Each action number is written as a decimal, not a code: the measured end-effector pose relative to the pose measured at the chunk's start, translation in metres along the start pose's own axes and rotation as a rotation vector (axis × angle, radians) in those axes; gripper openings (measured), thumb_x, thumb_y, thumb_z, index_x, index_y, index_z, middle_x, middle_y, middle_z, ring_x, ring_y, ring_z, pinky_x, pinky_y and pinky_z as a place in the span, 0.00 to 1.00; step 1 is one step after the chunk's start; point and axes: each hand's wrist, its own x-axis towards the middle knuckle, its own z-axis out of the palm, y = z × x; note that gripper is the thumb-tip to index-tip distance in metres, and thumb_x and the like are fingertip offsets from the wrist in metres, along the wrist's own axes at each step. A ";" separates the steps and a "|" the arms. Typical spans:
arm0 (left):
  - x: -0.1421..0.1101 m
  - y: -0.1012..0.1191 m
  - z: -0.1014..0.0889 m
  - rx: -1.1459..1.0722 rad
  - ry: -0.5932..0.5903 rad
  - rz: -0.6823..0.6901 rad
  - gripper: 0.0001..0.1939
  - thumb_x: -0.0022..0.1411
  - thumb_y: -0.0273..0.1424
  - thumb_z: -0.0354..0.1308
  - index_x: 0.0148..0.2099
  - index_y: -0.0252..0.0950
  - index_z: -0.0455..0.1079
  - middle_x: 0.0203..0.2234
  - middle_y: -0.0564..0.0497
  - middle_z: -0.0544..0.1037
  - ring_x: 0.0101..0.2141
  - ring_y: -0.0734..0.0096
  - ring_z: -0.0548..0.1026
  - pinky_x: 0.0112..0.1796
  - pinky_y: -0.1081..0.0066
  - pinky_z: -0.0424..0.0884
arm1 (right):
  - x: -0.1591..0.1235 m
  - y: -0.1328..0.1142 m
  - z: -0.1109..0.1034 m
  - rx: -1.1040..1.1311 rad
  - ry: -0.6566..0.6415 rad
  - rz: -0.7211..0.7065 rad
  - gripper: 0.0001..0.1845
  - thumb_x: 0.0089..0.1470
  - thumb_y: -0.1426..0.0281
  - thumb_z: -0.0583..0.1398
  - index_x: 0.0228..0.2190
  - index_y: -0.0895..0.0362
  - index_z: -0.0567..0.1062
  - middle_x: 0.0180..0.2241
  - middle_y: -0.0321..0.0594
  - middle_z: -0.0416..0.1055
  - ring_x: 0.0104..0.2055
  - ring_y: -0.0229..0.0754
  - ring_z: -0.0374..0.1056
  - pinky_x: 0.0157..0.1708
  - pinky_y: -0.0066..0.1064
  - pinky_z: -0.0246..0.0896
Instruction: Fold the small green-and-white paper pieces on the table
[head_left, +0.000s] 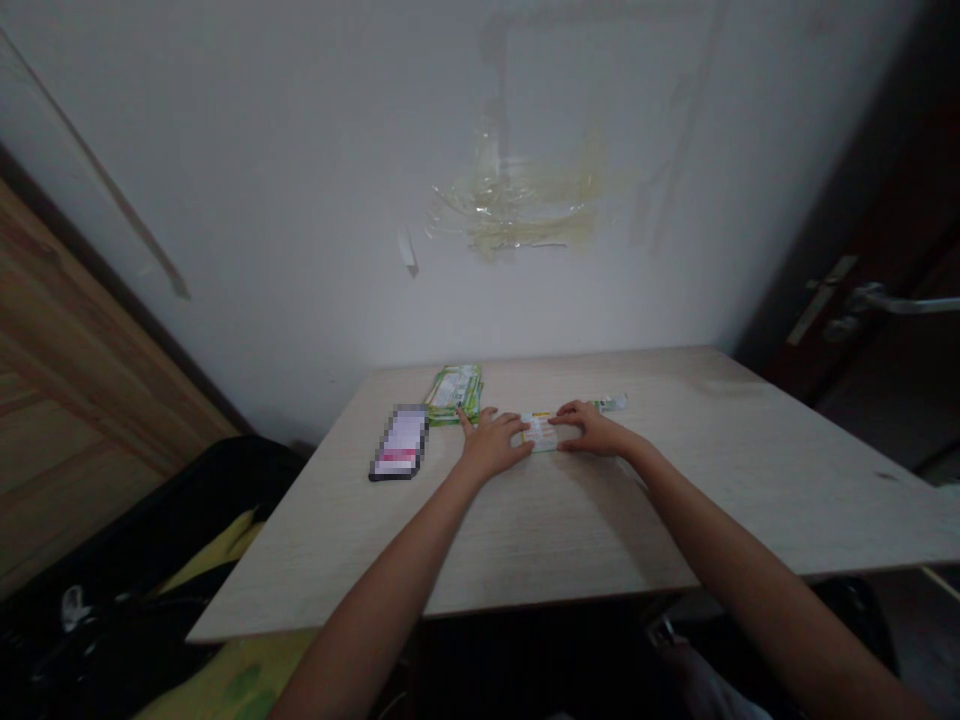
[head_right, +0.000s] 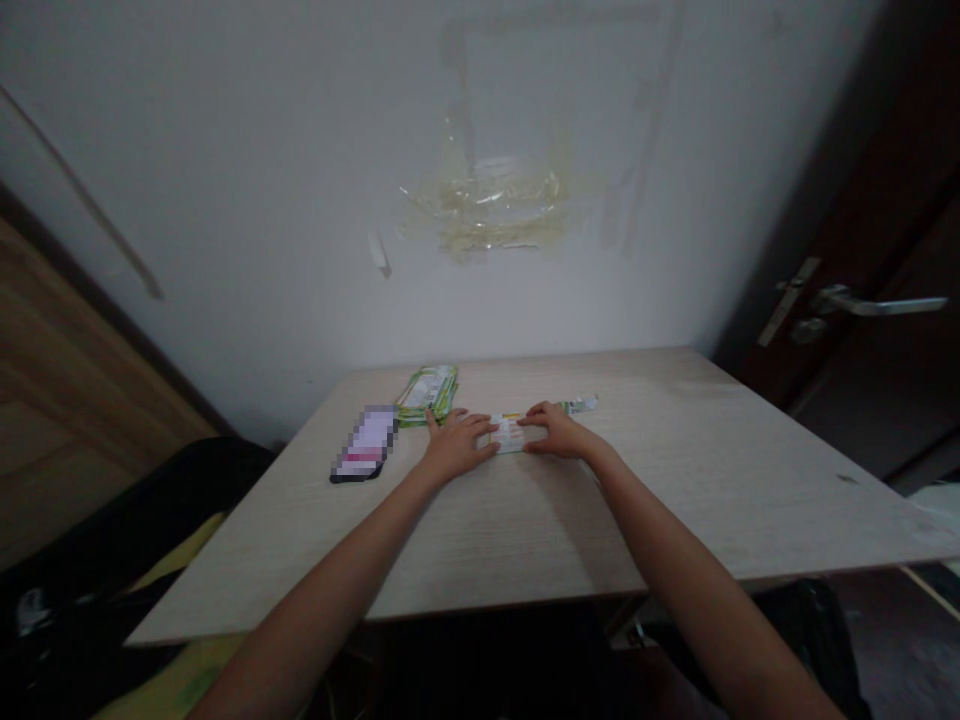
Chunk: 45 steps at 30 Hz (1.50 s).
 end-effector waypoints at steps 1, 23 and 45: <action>0.000 0.002 0.000 -0.006 0.005 -0.004 0.22 0.64 0.53 0.51 0.56 0.57 0.70 0.59 0.56 0.71 0.63 0.46 0.57 0.59 0.27 0.28 | 0.000 0.000 0.000 0.017 0.008 -0.007 0.28 0.48 0.63 0.70 0.52 0.50 0.76 0.54 0.46 0.67 0.57 0.48 0.62 0.61 0.44 0.54; -0.001 0.005 0.005 -0.021 0.007 0.001 0.23 0.64 0.54 0.50 0.58 0.61 0.67 0.59 0.53 0.70 0.61 0.47 0.58 0.59 0.27 0.29 | 0.003 -0.014 0.006 0.202 0.236 0.032 0.05 0.50 0.69 0.65 0.29 0.54 0.84 0.38 0.43 0.75 0.42 0.43 0.71 0.48 0.36 0.66; 0.000 0.002 0.005 0.011 0.006 0.031 0.23 0.65 0.54 0.49 0.59 0.61 0.67 0.59 0.53 0.70 0.62 0.47 0.59 0.59 0.27 0.27 | 0.017 -0.043 0.013 -0.198 0.297 0.345 0.13 0.60 0.65 0.60 0.40 0.55 0.83 0.43 0.46 0.73 0.42 0.43 0.69 0.45 0.32 0.61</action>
